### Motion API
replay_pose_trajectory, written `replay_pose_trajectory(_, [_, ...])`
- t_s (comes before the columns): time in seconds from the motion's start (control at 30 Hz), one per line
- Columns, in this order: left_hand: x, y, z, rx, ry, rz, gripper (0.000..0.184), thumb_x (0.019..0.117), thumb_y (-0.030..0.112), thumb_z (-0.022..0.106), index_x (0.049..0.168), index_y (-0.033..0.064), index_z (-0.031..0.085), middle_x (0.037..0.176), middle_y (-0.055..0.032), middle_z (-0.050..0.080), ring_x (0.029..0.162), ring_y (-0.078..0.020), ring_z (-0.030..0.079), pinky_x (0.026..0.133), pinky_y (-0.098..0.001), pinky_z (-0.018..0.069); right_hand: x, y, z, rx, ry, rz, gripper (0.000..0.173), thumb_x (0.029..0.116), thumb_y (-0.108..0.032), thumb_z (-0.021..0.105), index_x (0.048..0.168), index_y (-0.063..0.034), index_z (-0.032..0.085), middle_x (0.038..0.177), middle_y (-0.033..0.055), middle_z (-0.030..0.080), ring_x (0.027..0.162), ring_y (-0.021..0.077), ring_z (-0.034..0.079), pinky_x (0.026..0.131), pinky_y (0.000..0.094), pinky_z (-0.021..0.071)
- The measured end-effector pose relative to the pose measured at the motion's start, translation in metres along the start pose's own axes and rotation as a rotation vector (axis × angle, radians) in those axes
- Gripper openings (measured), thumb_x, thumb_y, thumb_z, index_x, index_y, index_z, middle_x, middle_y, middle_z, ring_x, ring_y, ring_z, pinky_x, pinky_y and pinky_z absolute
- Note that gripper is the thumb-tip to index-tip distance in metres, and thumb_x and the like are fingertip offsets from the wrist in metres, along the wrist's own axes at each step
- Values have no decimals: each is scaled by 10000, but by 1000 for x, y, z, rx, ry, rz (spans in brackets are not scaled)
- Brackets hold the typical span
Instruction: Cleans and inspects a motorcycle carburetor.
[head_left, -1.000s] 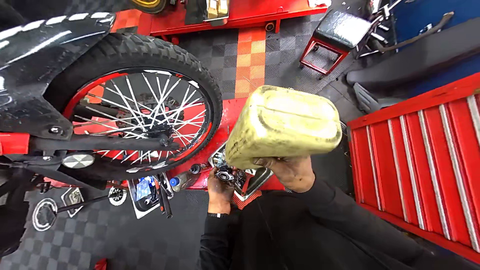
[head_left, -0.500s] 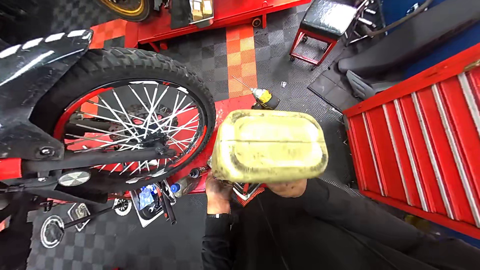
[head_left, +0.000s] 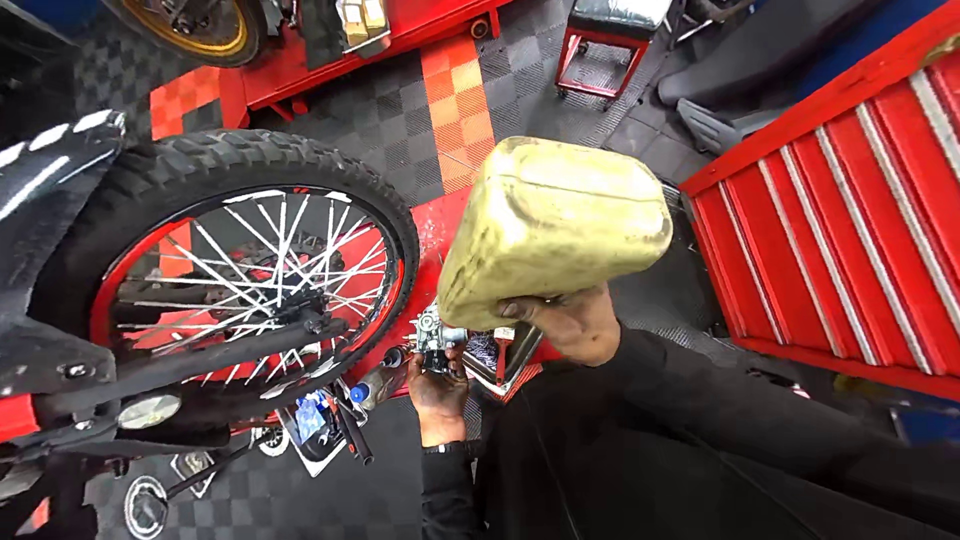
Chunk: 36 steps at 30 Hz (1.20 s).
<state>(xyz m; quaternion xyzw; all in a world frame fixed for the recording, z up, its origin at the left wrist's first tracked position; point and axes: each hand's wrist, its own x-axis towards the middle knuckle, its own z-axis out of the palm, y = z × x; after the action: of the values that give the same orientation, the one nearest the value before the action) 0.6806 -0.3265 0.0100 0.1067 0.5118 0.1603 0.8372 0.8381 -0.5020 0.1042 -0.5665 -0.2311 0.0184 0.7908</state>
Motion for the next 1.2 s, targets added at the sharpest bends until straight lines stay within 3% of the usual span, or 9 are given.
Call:
replay_pose_trajectory(0.07, [5, 1, -7, 12, -51, -20, 448, 1037, 491, 325, 984, 126, 580, 710, -55, 623, 524, -152, 626, 465, -284, 549, 1, -3, 5, 17, 32, 10, 541, 779, -112, 890, 1213, 44, 607, 1055, 117, 741, 984, 218, 740, 922, 433, 638])
replay_pose_trajectory(0.23, [9, 2, -25, 76, -159, -49, 561, 1020, 545, 284, 971, 87, 605, 712, -109, 655, 534, -204, 654, 444, -327, 546, 8, -4, -3, -68, 35, 50, 740, 756, -170, 910, 1344, 60, 522, 1123, 104, 729, 1058, 174, 718, 988, 384, 608])
replay_pose_trajectory(0.4, [12, 8, -38, 170, -199, 35, 494, 1027, 505, 331, 1057, 111, 627, 872, -145, 716, 707, -271, 717, 560, -419, 593, 11, -6, -11, -61, 25, 45, 759, 748, -155, 910, 1355, 64, 511, 1132, 103, 725, 1066, 162, 714, 992, 363, 603])
replay_pose_trajectory(0.53, [21, 19, -55, 201, -346, 67, 335, 985, 338, 563, 1116, 41, 649, 986, -193, 727, 857, -313, 742, 716, -497, 629, 11, -6, -8, -54, 40, 53, 751, 754, -144, 905, 1360, 54, 508, 1134, 104, 724, 1061, 167, 716, 984, 366, 608])
replay_pose_trajectory(0.63, [26, 28, -70, 223, -384, 95, 374, 817, 257, 789, 1090, 27, 678, 1001, -195, 734, 901, -318, 743, 794, -519, 623, 12, -5, -6, -57, 37, 38, 766, 759, -168, 908, 1364, 62, 498, 1144, 109, 718, 1074, 173, 712, 994, 371, 603])
replay_pose_trajectory(0.8, [20, 33, -77, 274, -366, 153, 383, 660, 267, 862, 949, 61, 719, 898, -141, 748, 828, -248, 750, 744, -461, 634, 11, -8, -2, 37, -9, 36, 725, 738, -72, 903, 1335, 72, 518, 1123, 124, 725, 1049, 196, 723, 977, 390, 614])
replay_pose_trajectory(1.2, [11, 38, -81, 322, -412, 234, 282, 705, 292, 822, 903, 105, 750, 824, -84, 753, 745, -179, 749, 663, -389, 637, 2, -10, -3, 187, -86, 106, 679, 747, -18, 886, 1310, 64, 514, 1116, 131, 720, 1037, 217, 726, 964, 402, 620])
